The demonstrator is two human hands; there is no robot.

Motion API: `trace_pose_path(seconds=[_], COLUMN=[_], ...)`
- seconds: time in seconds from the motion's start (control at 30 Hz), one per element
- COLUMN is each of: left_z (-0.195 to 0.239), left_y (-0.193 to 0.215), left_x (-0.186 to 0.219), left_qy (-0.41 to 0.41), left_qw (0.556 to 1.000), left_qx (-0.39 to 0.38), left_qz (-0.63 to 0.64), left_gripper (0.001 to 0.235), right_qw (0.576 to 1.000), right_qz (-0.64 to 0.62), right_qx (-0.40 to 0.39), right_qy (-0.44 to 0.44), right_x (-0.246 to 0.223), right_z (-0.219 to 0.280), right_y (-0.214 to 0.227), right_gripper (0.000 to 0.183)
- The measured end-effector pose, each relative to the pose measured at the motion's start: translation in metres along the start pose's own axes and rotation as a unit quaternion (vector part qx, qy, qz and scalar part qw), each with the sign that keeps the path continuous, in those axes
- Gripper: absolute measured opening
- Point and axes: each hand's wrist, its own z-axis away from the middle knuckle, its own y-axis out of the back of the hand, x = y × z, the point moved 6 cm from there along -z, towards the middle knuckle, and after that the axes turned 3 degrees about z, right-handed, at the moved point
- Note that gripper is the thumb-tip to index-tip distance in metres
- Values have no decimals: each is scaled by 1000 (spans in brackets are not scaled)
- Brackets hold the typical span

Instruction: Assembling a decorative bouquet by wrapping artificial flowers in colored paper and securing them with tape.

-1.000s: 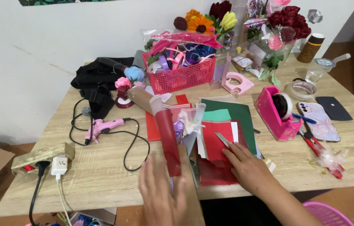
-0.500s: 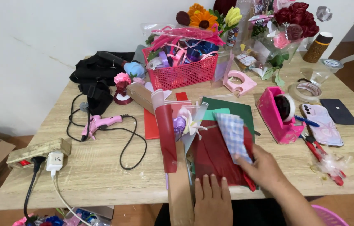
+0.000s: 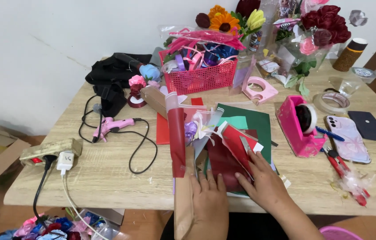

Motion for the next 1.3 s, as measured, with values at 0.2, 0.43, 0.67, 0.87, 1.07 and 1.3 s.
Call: trace_pose_path(seconds=[0.2, 0.43, 0.67, 0.87, 1.07, 1.3], left_z=[-4, -2, 4, 35, 62, 90], left_y=[17, 47, 85, 169, 205, 161], left_x=[4, -3, -11, -20, -37, -59], left_qy=[3, 0, -37, -80, -134, -50], left_qw=[999, 991, 995, 907, 860, 760], left_qx=[-38, -136, 82, 399, 395, 358], left_qz=[-10, 3, 34, 106, 294, 540], left_gripper=[59, 57, 42, 16, 24, 26], right_qw=[993, 985, 988, 978, 996, 975], right_qz=[-83, -144, -91, -36, -53, -62], right_qx=[70, 99, 122, 198, 66, 66], right_qy=[37, -8, 36, 55, -42, 205], right_x=[12, 27, 49, 66, 87, -7], right_z=[3, 6, -6, -18, -30, 37], right_y=[-2, 3, -13, -8, -22, 50], right_gripper=[50, 52, 44, 43, 59, 115])
